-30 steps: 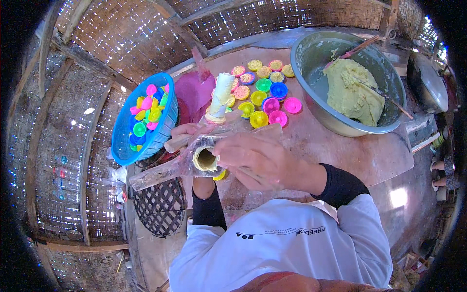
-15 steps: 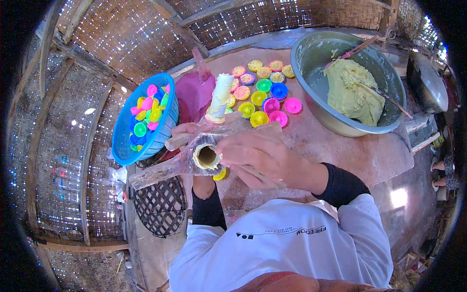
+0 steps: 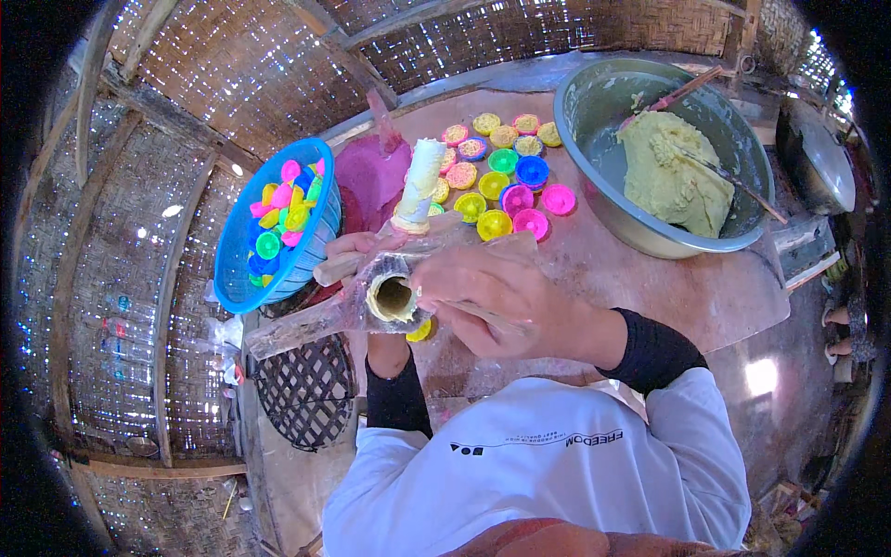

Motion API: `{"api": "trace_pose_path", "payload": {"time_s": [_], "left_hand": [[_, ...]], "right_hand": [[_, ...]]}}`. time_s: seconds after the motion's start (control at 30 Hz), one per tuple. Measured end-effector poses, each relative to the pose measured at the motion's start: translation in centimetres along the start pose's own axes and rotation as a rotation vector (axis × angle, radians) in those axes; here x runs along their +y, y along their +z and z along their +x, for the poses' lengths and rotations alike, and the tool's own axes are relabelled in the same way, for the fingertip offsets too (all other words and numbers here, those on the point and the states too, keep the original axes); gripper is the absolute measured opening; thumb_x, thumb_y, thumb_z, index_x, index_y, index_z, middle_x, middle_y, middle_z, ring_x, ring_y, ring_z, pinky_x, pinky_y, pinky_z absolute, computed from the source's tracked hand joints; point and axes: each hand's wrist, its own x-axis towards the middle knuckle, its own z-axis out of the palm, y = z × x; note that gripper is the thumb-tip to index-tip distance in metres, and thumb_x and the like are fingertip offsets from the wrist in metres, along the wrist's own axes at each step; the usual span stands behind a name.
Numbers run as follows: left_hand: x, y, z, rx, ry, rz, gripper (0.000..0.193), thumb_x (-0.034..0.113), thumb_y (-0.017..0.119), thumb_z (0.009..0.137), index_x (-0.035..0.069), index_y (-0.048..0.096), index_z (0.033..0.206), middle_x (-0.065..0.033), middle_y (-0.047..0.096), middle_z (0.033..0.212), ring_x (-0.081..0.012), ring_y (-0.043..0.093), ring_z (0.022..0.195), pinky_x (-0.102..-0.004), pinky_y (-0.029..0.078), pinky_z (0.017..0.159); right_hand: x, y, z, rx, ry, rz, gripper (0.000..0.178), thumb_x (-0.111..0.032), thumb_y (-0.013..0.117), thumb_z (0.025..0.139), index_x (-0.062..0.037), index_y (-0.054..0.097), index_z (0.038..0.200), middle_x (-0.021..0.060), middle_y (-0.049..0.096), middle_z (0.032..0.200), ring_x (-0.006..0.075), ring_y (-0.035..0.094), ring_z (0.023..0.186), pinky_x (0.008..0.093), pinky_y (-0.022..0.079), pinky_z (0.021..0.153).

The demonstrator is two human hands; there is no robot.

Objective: The person scoops a yellow dough mixture from a large metal bowl using a spoon and fills a wooden mold. They press the dough into the mold, then invert it onto a table to release the formed cake. The person repeats this process, filling and releasing the dough into various colorful plastic molds arranged on the table.

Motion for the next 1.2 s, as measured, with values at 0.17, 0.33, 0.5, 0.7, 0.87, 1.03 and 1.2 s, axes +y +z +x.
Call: {"api": "trace_pose_path", "payload": {"time_s": [0.17, 0.33, 0.5, 0.7, 0.87, 1.03, 1.2], "left_hand": [[-0.1, -0.3, 0.0, -0.006, -0.007, -0.05, 0.026, 0.005, 0.07, 0.068, 0.006, 0.048, 0.082, -0.0026, 0.047, 0.086, -0.0136, 0.052, 0.074, -0.0266, 0.046, 0.071], [-2.0, -1.3, -0.4, -0.013, 0.066, 0.288, 0.024, 0.008, 0.07, 0.069, 0.006, 0.049, 0.082, -0.0026, 0.046, 0.085, -0.0127, 0.051, 0.072, -0.0263, 0.046, 0.068], [-1.5, -1.5, -0.4, -0.071, 0.092, 0.301, 0.023, 0.009, 0.071, 0.069, 0.006, 0.051, 0.08, -0.0023, 0.045, 0.087, -0.0123, 0.05, 0.077, -0.0258, 0.045, 0.07], [-3.1, -3.0, -1.1, -0.035, -0.005, 0.326, 0.017, 0.012, 0.065, 0.071, 0.009, 0.065, 0.087, -0.0028, 0.041, 0.092, -0.0136, 0.046, 0.087, -0.0268, 0.042, 0.077], [-1.7, -2.4, -0.7, -0.192, 0.054, 0.196, 0.019, 0.021, 0.061, 0.075, 0.01, 0.067, 0.088, -0.0029, 0.038, 0.092, -0.0147, 0.044, 0.09, -0.027, 0.041, 0.08], [-1.5, -2.1, -0.8, -0.243, 0.141, 0.497, 0.026, 0.028, 0.056, 0.079, 0.007, 0.066, 0.091, -0.0027, 0.037, 0.092, -0.0158, 0.043, 0.091, -0.0271, 0.039, 0.082], [-2.7, -3.4, 0.0, -0.157, -0.095, -0.041, 0.037, 0.042, 0.057, 0.075, 0.008, 0.051, 0.091, -0.006, 0.046, 0.087, -0.0198, 0.05, 0.084, -0.0348, 0.044, 0.079]], "right_hand": [[0.1, -0.3, -0.2, -0.054, 0.017, -0.004, 0.032, 0.0, 0.065, 0.071, -0.006, 0.051, 0.099, 0.0076, 0.062, 0.09, 0.0229, 0.063, 0.079, 0.0305, 0.05, 0.066], [0.2, 0.6, -0.9, -0.021, -0.033, -0.134, 0.031, 0.002, 0.063, 0.072, -0.0057, 0.051, 0.099, 0.0079, 0.062, 0.09, 0.0233, 0.062, 0.081, 0.0308, 0.049, 0.066], [0.0, 0.3, -1.2, -0.007, 0.092, 0.047, 0.032, 0.004, 0.062, 0.072, -0.0054, 0.05, 0.1, 0.0097, 0.062, 0.091, 0.0241, 0.062, 0.081, 0.0317, 0.05, 0.068], [-0.1, 0.1, -0.9, -0.052, 0.057, -0.041, 0.032, 0.004, 0.063, 0.072, -0.0056, 0.05, 0.1, 0.0101, 0.062, 0.091, 0.0235, 0.062, 0.081, 0.0316, 0.049, 0.068], [-1.1, -0.7, 0.5, -0.14, 0.058, -0.137, 0.032, 0.001, 0.065, 0.072, -0.0057, 0.05, 0.099, 0.0102, 0.061, 0.091, 0.0237, 0.062, 0.08, 0.0312, 0.049, 0.066], [0.4, 0.5, -1.6, -0.088, 0.059, -0.08, 0.031, -0.001, 0.065, 0.072, -0.0052, 0.05, 0.099, 0.0098, 0.061, 0.092, 0.0233, 0.062, 0.08, 0.0317, 0.048, 0.064], [0.1, -0.1, -0.6, -0.064, 0.003, -0.098, 0.032, -0.001, 0.065, 0.072, -0.0051, 0.05, 0.1, 0.0097, 0.061, 0.093, 0.0236, 0.062, 0.082, 0.0318, 0.048, 0.066]]}}
